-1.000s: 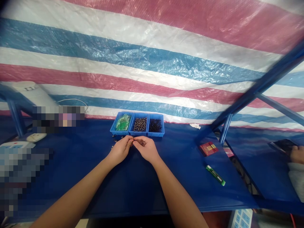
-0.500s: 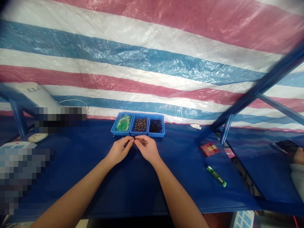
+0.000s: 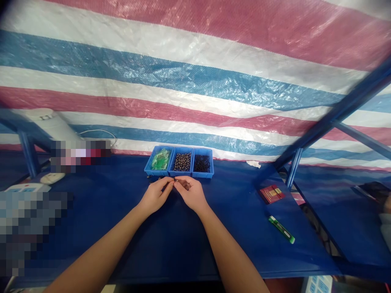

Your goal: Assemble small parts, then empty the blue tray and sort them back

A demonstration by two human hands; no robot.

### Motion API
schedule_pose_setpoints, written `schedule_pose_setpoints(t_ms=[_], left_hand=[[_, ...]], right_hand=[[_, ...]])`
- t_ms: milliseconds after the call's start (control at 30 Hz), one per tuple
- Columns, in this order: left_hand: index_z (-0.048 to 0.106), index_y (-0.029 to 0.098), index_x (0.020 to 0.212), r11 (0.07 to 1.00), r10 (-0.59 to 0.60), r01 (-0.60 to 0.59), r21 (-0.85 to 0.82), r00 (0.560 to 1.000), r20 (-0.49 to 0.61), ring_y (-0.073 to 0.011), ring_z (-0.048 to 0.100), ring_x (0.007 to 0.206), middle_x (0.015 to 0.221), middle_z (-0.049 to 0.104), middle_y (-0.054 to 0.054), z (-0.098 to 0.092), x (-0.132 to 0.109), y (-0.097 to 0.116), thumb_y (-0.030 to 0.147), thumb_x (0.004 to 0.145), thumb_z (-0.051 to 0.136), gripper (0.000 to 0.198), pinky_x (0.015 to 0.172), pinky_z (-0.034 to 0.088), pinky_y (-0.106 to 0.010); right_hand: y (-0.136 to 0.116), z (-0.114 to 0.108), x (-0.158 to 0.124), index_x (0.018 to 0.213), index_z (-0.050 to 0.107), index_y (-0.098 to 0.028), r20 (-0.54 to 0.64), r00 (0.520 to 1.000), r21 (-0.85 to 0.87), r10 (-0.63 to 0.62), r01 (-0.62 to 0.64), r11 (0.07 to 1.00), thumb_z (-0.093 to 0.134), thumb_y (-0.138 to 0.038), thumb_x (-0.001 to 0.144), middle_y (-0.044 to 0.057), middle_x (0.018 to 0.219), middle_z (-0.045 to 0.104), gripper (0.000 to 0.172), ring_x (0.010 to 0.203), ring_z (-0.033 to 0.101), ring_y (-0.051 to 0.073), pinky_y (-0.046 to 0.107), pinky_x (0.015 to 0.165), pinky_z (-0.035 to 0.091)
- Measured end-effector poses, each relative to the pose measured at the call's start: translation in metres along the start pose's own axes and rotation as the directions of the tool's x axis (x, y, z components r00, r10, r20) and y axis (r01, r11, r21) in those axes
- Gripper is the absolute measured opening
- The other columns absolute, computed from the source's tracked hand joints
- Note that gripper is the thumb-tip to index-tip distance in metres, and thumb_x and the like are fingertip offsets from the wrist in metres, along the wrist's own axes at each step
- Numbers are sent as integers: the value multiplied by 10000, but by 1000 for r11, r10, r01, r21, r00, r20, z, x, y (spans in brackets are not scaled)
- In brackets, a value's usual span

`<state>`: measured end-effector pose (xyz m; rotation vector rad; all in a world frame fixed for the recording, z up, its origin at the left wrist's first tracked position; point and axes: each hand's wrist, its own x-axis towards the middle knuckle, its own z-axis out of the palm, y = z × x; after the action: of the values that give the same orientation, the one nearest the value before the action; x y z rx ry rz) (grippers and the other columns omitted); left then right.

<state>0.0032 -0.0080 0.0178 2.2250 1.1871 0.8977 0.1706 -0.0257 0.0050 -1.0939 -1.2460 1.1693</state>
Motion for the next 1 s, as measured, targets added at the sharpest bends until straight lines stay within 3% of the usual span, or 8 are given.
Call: schedule_pose_setpoints(t_ms=[100,267,400,600,800,1000], left_hand=[[606,211,967,1000,-12,12,-3,1000,13,-149,630,771,863,675,-13,0,0,1,313,980,399,231,716,475,-257],[557,228,1128,998,-43,42,-45,999,-19,-154,638,797,924,685,-10,2,-2,-1,347,959,458,230,642,463,-231],[581,225,1014,999,-34,34,-31,999,-6,-144,623,763,879,670,-2,3,-1,-1,337,969,437,187,650,449,-231],[555,211,950,997,-75,77,-33,997,35,-141,610,692,800,651,3,1,-2,-1,332,999,348,244,645,437,-247],[533,232,1131,995,-89,89,-53,996,7,-140,629,745,913,681,1,3,-2,-2,361,965,448,227,597,427,-223],[578,211,952,998,-53,54,-38,998,25,-135,616,711,819,660,4,2,-2,-1,338,990,383,236,656,442,-238]], right_hand=[[0,1,-1,1038,712,-197,-4,1000,-23,-14,14,1000,698,-377,790,58,877,727,307,792,685,202,356,780,575],[3,-2,2,1037,725,-184,-42,999,-39,0,-2,999,676,-384,808,76,946,739,308,817,693,214,362,783,574],[3,-2,2,1014,733,-174,-26,999,-43,21,-22,999,676,-378,810,70,867,738,294,787,691,214,360,760,576],[4,0,-1,1048,708,-191,-6,1000,-11,-28,28,1000,702,-329,790,63,919,728,292,823,692,209,359,784,577],[0,-1,1,976,723,-177,-52,999,-41,-3,1,999,669,-367,819,64,859,727,252,778,683,199,339,743,575],[3,0,0,1032,707,-185,-18,1000,-1,7,-7,1000,694,-375,796,60,875,727,303,780,688,197,347,753,581]])
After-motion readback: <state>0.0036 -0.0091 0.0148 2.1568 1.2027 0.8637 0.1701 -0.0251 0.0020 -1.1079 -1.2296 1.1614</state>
